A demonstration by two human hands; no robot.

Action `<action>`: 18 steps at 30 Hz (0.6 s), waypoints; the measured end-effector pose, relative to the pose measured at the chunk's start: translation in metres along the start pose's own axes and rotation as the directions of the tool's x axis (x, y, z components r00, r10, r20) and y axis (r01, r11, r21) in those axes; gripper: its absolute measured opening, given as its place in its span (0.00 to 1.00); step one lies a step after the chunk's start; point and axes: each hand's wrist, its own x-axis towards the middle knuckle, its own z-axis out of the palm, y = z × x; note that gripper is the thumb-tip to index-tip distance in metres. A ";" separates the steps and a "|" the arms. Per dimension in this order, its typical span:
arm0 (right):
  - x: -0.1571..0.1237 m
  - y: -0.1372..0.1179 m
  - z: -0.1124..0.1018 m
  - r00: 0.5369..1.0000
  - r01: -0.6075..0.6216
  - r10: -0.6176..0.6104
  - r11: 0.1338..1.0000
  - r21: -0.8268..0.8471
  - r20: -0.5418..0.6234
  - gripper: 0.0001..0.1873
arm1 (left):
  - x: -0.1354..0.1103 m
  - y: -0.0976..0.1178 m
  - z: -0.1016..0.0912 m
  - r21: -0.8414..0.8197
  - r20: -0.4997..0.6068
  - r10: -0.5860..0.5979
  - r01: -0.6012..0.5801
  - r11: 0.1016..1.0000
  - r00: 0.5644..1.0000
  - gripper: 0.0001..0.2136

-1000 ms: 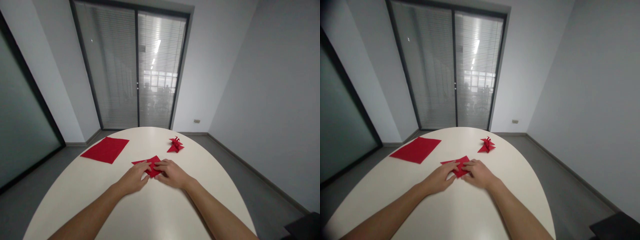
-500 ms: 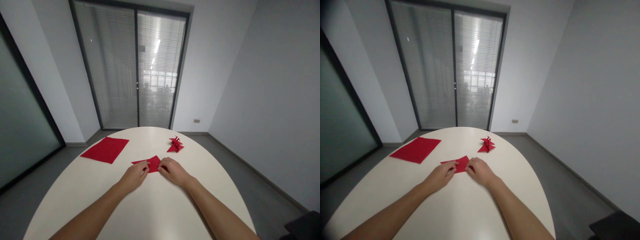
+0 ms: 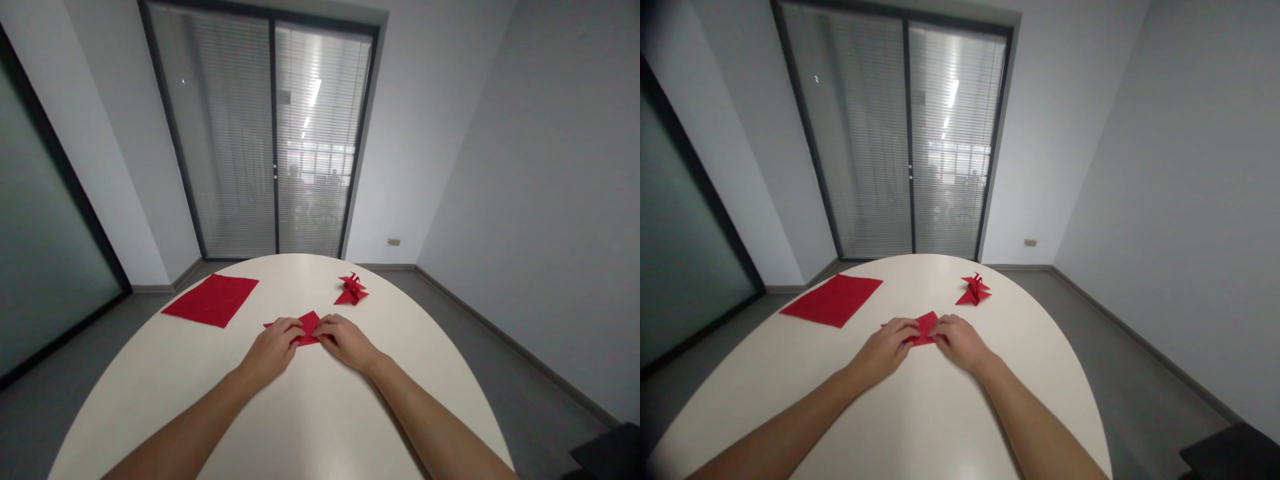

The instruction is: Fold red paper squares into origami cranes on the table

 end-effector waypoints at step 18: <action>0.005 -0.021 -0.009 0.982 0.154 -0.159 0.986 0.060 0.105 0.13 | -0.001 -0.006 0.000 0.151 0.005 -0.135 0.133 0.980 0.991 0.15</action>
